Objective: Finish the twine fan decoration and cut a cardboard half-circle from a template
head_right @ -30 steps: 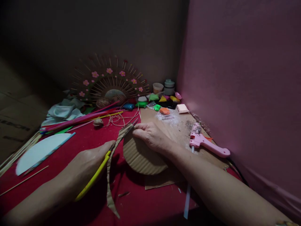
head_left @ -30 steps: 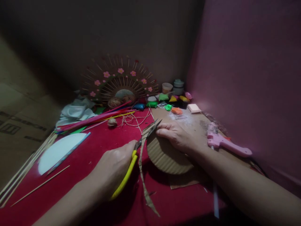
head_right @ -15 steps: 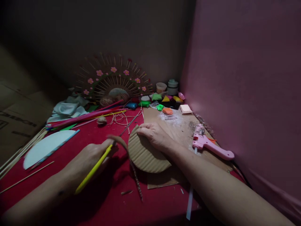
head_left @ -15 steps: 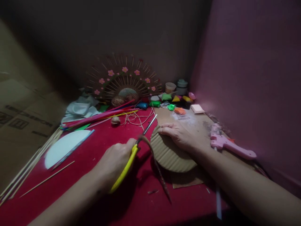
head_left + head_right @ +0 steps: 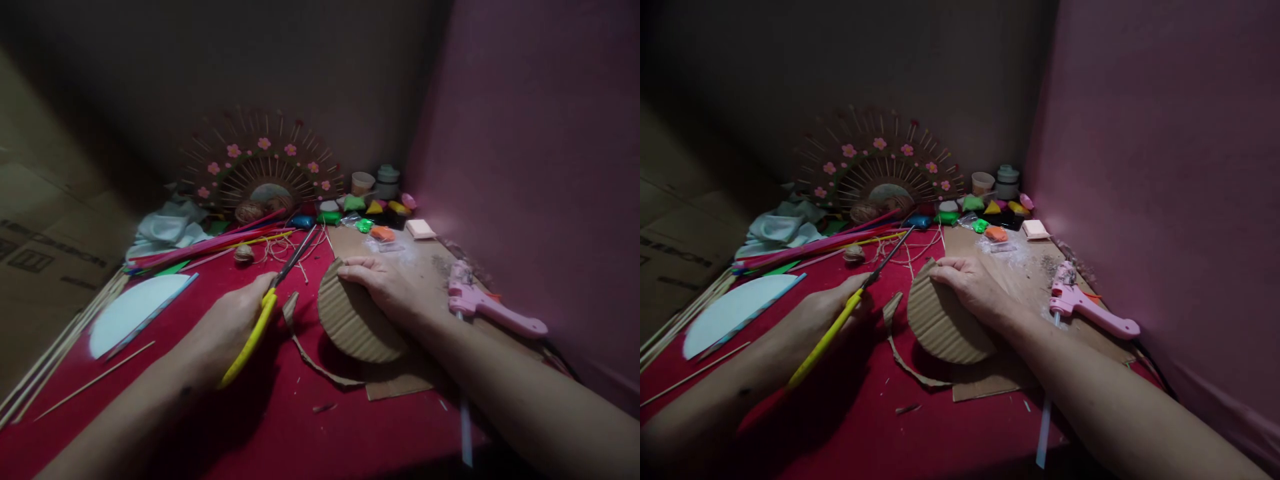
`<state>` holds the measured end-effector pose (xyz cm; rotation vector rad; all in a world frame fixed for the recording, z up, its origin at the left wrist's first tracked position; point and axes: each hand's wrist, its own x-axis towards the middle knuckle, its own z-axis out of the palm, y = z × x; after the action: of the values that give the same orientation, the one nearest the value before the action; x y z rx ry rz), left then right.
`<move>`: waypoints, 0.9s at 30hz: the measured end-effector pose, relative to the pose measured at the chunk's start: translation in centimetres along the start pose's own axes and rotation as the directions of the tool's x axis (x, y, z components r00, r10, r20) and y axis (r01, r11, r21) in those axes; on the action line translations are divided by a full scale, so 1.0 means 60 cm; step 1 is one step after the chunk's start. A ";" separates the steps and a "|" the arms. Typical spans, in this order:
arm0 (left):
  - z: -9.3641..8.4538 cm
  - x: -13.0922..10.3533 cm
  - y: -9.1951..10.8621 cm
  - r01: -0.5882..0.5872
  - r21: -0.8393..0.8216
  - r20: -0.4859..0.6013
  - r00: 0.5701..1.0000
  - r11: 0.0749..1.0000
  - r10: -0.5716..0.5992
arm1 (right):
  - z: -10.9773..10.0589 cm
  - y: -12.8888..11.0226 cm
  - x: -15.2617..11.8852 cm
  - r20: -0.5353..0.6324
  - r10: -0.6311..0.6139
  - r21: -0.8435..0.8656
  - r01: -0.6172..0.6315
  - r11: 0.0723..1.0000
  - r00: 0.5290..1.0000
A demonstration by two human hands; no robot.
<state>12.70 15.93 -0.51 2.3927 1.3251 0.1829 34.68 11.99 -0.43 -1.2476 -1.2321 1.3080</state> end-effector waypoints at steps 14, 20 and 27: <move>0.010 -0.008 0.018 0.027 -0.602 0.097 0.994 0.798 0.040 | 0.009 -0.014 -0.011 -0.124 -0.055 -0.110 0.041 0.993 0.991; 0.028 -0.016 0.038 0.022 -0.778 0.014 1.000 0.628 -0.017 | 0.019 0.011 -0.013 -0.010 -0.026 0.005 0.026 1.000 1.000; 0.046 -0.025 0.044 0.105 -0.875 0.117 0.993 0.473 -0.005 | 0.020 0.031 -0.010 0.063 -0.065 0.036 0.063 0.997 0.996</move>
<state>14.78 12.67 -1.82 1.4151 0.8918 0.5730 33.58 11.18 -2.25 -1.1411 -1.2794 1.3253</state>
